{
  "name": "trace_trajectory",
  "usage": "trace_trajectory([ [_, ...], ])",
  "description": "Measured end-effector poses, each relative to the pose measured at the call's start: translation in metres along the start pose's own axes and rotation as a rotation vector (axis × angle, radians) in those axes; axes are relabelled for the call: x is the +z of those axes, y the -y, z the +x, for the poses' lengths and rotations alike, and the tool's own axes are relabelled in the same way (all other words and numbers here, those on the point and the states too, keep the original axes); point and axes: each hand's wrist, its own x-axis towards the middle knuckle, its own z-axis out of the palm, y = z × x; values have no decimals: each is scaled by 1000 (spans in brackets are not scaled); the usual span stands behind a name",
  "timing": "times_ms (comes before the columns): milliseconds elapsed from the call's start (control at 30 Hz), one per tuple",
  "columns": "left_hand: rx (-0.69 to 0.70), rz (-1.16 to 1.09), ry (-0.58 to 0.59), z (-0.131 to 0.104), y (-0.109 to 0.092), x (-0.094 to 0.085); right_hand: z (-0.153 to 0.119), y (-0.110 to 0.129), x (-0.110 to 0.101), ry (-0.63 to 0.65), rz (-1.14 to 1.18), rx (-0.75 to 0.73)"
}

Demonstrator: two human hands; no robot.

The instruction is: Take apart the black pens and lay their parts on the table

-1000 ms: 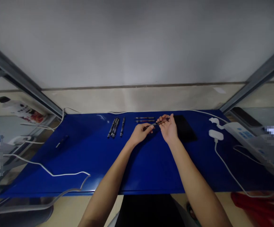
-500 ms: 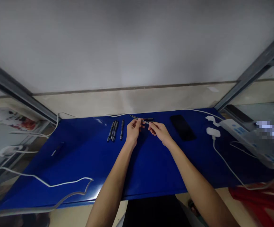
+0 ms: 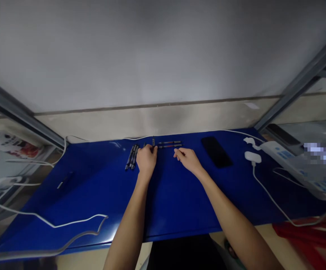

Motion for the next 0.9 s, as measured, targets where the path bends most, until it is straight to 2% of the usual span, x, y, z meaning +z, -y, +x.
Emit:
trace_trajectory([
  [100, -2, 89, 24, 1, 7, 5, 0, -2, -2, -29, -6, -11],
  [267, 86, 217, -16, -1, 9, 5, -1, -2, -1, -48, -109, -93],
  [367, 32, 285, -66, -2, 9, 2, -1, 0, 1, -28, -185, -138],
  [567, -33, 334, -128, 3, 17, 2, -3, 4, -2, 13, -267, -139],
  [767, -55, 354, -135, 4, 21, 1, -2, 2, -7, -1, -315, -136],
  [900, -20, 355, -134, 4, 21, 0, -1, 0, -5, -7, -352, -141],
])
